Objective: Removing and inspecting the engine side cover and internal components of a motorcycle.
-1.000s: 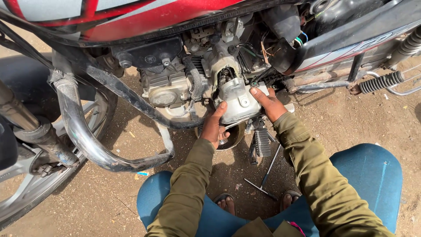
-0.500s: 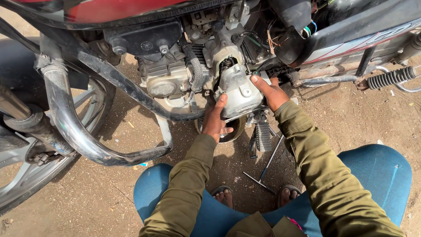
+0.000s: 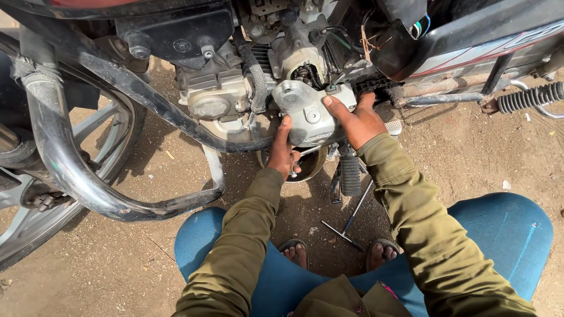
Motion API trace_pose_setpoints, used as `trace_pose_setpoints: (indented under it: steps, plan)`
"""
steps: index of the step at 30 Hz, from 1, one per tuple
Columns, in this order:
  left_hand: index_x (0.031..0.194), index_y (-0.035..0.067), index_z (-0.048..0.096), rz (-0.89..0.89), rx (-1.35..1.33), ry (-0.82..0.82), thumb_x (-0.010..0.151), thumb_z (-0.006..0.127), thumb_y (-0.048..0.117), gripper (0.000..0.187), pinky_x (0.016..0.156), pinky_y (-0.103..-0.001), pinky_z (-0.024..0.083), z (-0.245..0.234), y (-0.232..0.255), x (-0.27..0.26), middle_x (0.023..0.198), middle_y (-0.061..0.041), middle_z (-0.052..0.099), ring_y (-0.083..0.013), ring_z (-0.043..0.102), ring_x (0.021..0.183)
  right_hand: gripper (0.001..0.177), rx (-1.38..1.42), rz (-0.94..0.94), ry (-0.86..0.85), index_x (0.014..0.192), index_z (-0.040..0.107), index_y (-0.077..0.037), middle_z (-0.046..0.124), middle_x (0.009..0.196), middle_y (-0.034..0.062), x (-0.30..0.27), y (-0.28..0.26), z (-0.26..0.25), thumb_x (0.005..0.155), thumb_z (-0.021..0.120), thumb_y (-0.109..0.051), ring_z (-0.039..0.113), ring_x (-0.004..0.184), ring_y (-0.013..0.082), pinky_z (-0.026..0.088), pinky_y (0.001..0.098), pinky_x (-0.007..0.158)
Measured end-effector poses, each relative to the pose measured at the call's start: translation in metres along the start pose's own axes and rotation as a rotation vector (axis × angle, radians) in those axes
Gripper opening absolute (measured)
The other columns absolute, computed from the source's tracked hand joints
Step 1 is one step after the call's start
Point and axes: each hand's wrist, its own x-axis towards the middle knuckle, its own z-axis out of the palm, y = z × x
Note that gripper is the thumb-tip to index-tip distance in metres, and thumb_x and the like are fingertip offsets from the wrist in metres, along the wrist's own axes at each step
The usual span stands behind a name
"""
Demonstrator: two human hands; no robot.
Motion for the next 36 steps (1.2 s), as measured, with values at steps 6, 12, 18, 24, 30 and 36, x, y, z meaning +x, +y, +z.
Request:
trace_pose_setpoints:
  steps: [6,12,18,24,30,36]
  plan:
    - [0.122,-0.001,0.060,0.016,-0.028,-0.016,0.084,0.046,0.087,0.097,0.043,-0.031,0.047,-0.020,-0.042,0.015,0.072,-0.002,0.046,-0.0079,0.041,0.055,0.093,-0.051,-0.133,0.029,0.124,0.037,0.010,0.062,0.120,0.0335,-0.037,0.000,-0.002,0.085,0.074,-0.066,0.067,0.112,0.0353,0.052,0.0397,0.099]
    - [0.127,0.009,0.058,0.082,-0.010,0.013,0.075,0.049,0.081,0.090,0.040,-0.032,0.048,0.003,0.000,-0.025,0.074,0.001,0.060,-0.0084,0.036,0.045,0.086,0.098,-0.136,0.041,0.126,0.037,0.006,0.064,0.118,0.0277,-0.038,0.021,-0.002,0.084,0.074,-0.060,0.066,0.108,0.0305,0.052,0.0375,0.097]
    - [0.136,0.001,0.052,0.066,0.014,-0.031,0.080,0.048,0.081,0.099,0.040,-0.033,0.053,-0.007,-0.010,-0.016,0.089,-0.009,0.060,-0.0076,0.040,0.045,0.086,0.190,-0.178,-0.002,0.132,0.034,0.006,0.062,0.121,0.0276,-0.039,0.024,-0.002,0.087,0.071,-0.058,0.065,0.111,0.0299,0.052,0.0366,0.096]
    - [0.132,-0.011,0.055,0.050,-0.015,0.017,0.081,0.050,0.082,0.106,0.044,-0.035,0.059,-0.010,-0.025,-0.004,0.102,-0.011,0.067,-0.0068,0.040,0.041,0.092,0.032,-0.146,-0.012,0.152,0.036,-0.006,0.061,0.128,0.0296,-0.042,0.013,-0.003,0.085,0.057,-0.067,0.062,0.119,0.0388,0.046,0.0449,0.102]
    - [0.142,0.002,0.047,0.054,0.007,0.076,0.076,0.049,0.085,0.106,0.046,-0.037,0.058,-0.005,-0.012,-0.015,0.105,-0.011,0.066,-0.0043,0.042,0.044,0.087,-0.078,-0.089,0.018,0.155,0.045,-0.014,0.058,0.133,0.0312,-0.055,0.010,0.004,0.087,0.053,-0.069,0.053,0.130,0.0440,0.039,0.0490,0.110]
    - [0.138,0.002,0.050,0.005,-0.079,0.026,0.071,0.052,0.084,0.106,0.046,-0.038,0.059,-0.006,-0.012,-0.016,0.106,-0.010,0.072,-0.0083,0.039,0.041,0.093,-0.078,-0.120,0.024,0.156,0.038,-0.011,0.054,0.134,0.0346,-0.059,0.012,0.007,0.089,0.051,-0.073,0.051,0.132,0.0472,0.039,0.0504,0.111]
